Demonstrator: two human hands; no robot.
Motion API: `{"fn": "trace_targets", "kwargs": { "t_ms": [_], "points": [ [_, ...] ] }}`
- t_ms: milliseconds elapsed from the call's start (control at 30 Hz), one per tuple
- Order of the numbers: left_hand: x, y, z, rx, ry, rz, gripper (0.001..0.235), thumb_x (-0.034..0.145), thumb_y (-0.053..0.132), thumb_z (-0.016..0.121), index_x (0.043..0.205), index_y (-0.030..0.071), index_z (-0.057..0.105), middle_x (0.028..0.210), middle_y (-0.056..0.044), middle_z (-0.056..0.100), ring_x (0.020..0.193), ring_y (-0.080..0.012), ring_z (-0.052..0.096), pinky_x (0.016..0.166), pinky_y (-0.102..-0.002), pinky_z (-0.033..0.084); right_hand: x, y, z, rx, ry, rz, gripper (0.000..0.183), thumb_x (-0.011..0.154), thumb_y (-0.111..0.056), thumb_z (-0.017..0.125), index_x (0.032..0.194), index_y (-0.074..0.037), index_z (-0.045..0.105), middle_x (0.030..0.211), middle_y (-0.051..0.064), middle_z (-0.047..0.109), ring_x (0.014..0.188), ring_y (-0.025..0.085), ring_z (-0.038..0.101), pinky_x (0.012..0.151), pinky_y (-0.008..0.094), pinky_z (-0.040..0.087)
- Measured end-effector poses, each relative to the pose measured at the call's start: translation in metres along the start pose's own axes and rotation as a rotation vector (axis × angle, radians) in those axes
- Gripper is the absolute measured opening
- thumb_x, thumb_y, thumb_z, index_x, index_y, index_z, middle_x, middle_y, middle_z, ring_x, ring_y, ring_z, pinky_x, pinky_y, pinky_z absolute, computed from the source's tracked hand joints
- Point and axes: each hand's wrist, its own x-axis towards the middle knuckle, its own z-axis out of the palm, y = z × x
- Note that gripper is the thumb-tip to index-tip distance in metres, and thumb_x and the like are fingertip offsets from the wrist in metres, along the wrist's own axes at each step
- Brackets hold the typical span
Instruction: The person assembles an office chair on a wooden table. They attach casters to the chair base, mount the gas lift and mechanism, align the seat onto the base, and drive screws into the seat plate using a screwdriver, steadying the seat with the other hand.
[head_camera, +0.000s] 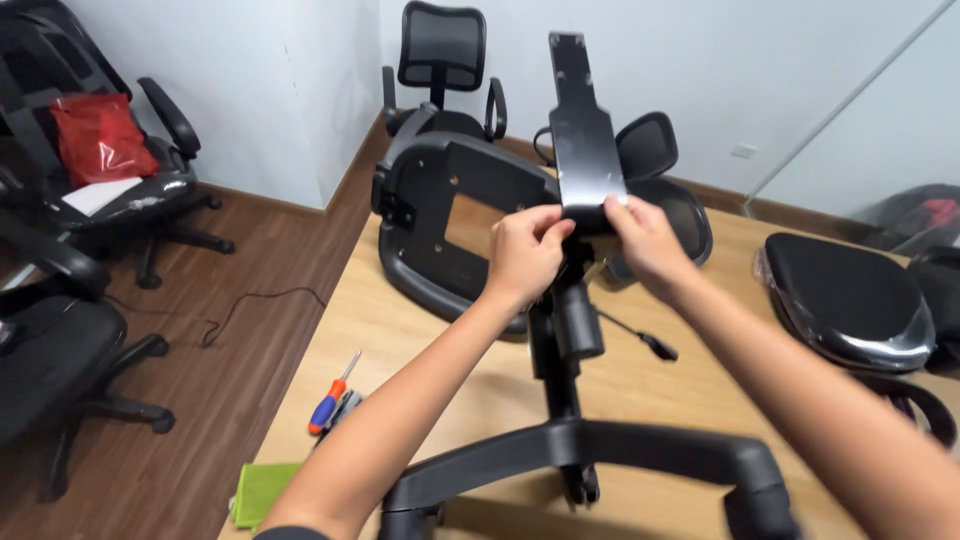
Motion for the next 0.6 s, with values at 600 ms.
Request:
{"fn": "trace_targets", "kwargs": {
  "t_ms": [600],
  "points": [
    [0.05, -0.054, -0.003, -0.101, -0.322, 0.004, 0.018, 0.089, 0.011, 0.076, 0.105, 0.001, 0.077, 0.093, -0.009, 0.081, 0.083, -0.0087, 0.075, 0.076, -0.025, 0.06, 0.023, 0.044, 0.039, 0.493, 0.309, -0.156, 0.033, 0.113, -0.026, 0.043, 0.106, -0.003, 0.065, 0.101, 0.003, 0.069, 0.092, 0.01, 0.063, 0.088, 0.027, 0.051]
  ]
}}
